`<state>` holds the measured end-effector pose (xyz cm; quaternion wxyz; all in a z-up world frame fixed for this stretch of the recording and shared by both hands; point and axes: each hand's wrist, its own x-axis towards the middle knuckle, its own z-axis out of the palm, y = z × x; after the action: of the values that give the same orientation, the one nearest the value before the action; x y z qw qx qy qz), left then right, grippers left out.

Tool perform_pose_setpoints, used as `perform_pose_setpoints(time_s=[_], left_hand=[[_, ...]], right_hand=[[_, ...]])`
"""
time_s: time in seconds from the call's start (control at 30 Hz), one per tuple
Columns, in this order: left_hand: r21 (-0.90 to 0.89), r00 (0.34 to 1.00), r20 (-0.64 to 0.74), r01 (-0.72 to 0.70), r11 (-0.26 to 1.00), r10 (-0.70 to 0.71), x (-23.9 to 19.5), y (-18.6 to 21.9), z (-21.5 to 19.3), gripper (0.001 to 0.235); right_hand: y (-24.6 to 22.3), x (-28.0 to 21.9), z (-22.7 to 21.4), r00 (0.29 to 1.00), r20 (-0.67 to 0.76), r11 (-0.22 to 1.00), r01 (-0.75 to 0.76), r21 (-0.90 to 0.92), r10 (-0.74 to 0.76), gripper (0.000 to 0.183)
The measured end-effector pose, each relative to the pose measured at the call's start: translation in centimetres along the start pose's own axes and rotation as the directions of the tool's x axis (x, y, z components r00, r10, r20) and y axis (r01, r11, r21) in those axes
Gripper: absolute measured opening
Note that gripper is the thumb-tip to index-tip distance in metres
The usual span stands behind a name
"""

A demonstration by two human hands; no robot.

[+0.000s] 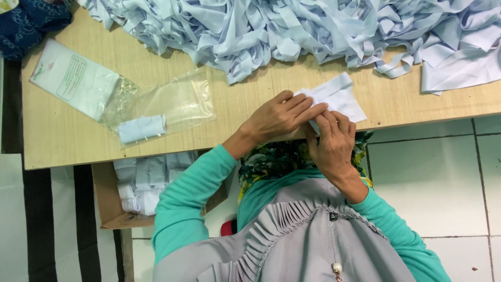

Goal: The person folds white fabric strips into small rectangles and places them into plastic bags before putting the bags into a cardboard box.

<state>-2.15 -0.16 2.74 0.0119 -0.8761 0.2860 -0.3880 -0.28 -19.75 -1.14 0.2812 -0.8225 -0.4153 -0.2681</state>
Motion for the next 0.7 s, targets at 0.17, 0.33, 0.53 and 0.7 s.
perform_pose_setpoints(time_s=[0.17, 0.33, 0.53, 0.7], left_hand=[[0.019, 0.985, 0.058, 0.165, 0.986, -0.165, -3.0, 3.2, -1.5, 0.045], [-0.096, 0.949, 0.07, 0.314, 0.944, -0.309, -4.3, 5.7, -2.1, 0.039], [-0.271, 0.904, 0.058, 0.423, 0.864, -0.424, -5.3, 5.3, -0.4, 0.037], [-0.532, 0.811, 0.246, 0.57, 0.626, -0.53, -5.6, 4.8, -0.5, 0.036]], right_hand=[[0.2, -0.5, 0.2, 0.997, -0.027, 0.991, 0.073, 0.113, -0.07, 0.026], [1.1, -1.3, -0.6, 0.994, -0.033, 0.968, 0.107, 0.225, -0.103, 0.028], [1.5, -0.9, -1.9, 1.0, -0.004, 0.933, -0.027, 0.359, 0.031, 0.022], [1.7, -0.6, -2.2, 0.991, 0.068, 0.906, -0.132, 0.403, 0.114, 0.015]])
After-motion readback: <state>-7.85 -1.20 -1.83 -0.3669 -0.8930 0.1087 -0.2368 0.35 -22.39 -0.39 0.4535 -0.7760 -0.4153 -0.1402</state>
